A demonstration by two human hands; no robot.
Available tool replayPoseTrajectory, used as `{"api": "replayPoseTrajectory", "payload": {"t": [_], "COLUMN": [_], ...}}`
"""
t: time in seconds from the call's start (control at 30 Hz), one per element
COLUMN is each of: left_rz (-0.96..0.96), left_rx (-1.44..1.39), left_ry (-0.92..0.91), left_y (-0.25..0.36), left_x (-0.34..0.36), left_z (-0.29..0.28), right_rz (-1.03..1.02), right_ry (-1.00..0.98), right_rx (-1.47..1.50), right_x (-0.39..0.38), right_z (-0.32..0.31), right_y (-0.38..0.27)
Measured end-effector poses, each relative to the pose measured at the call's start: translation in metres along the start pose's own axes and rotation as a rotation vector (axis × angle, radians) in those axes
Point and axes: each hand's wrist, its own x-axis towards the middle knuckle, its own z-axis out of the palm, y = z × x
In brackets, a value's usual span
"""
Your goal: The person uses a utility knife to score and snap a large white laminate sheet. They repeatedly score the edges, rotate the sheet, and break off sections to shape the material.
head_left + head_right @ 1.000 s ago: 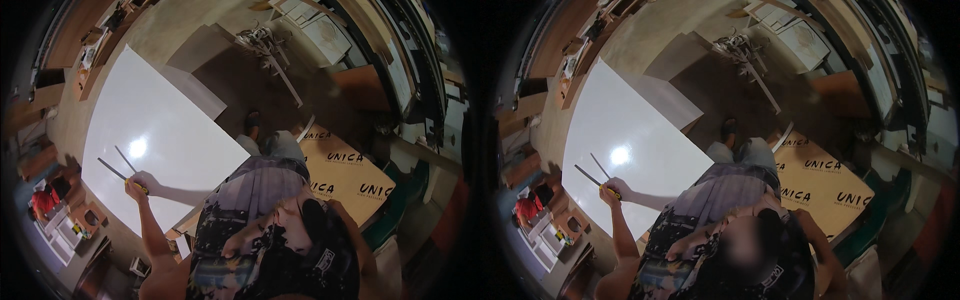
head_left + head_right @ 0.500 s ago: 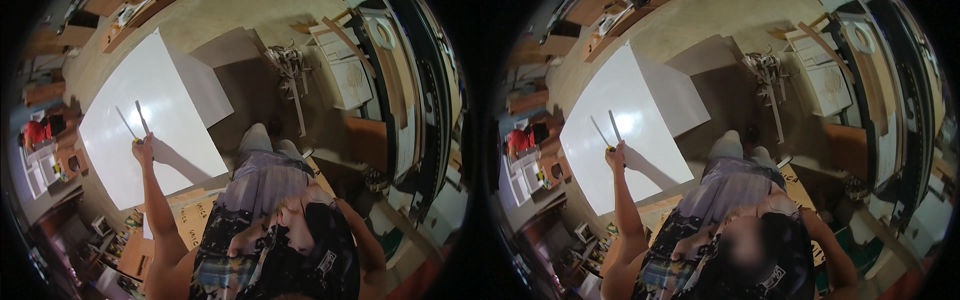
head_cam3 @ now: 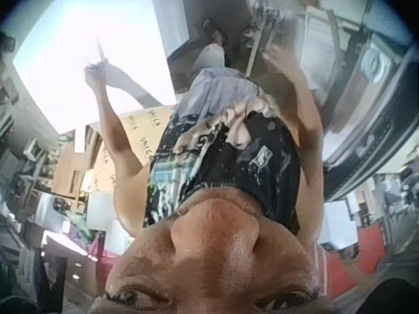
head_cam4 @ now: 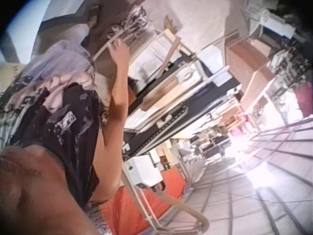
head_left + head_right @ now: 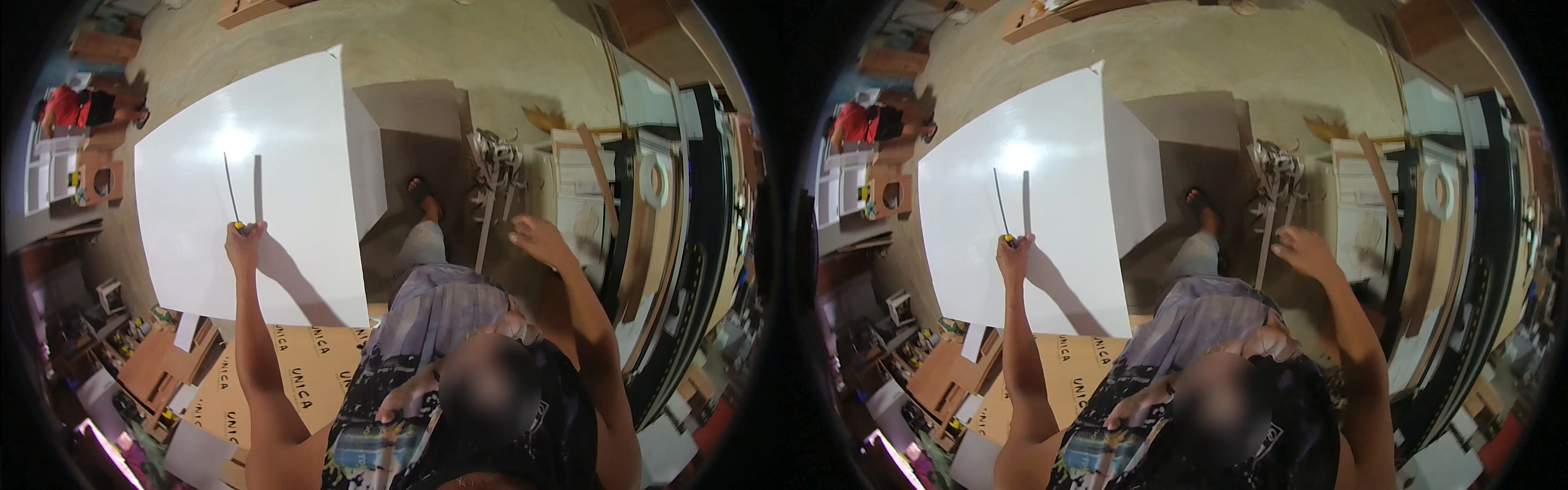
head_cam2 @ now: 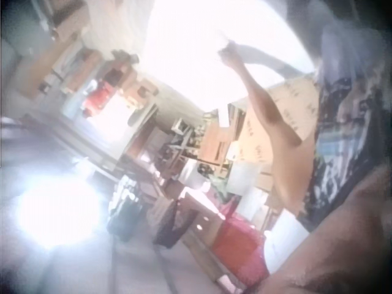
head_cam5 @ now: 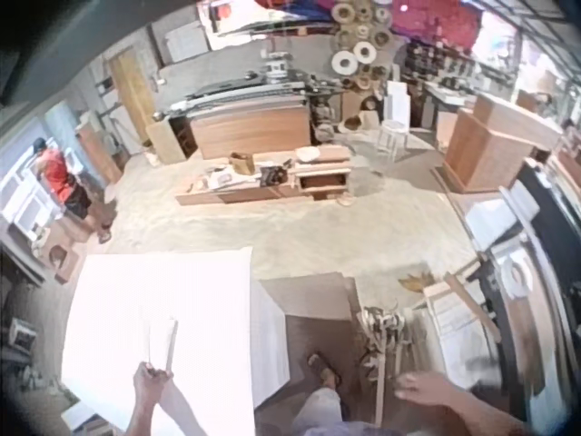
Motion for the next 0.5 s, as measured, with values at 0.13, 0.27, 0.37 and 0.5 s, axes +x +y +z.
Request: {"api": "replayPoseTrajectory", "payload": {"t": [0.13, 0.27, 0.37, 0.5], "left_rz": [-0.079, -0.097, -0.121, -0.191], "left_rx": [0.037, -0.076, -0.084, -0.114], "left_ry": [-0.035, -0.053, -0.067, -0.024], "left_y": [0.013, 0.017, 0.028, 0.028], "left_x": [-0.003, 0.003, 0.009, 0.001], "left_z": [-0.006, -0.004, 0.000, -0.002], "right_rz": [-0.066, 0.086, 0.189, 0.129], "right_ry": [-0.008, -0.009, -0.036, -0.174], "right_rx": [0.372, 0.570, 0.818, 0.676], "right_x": [0.183, 0.330, 0.406, 0.442], "right_z": [0.012, -0.006, -0.008, 0.002], "right_y": [-0.072, -0.182, -0.242, -0.292]}}
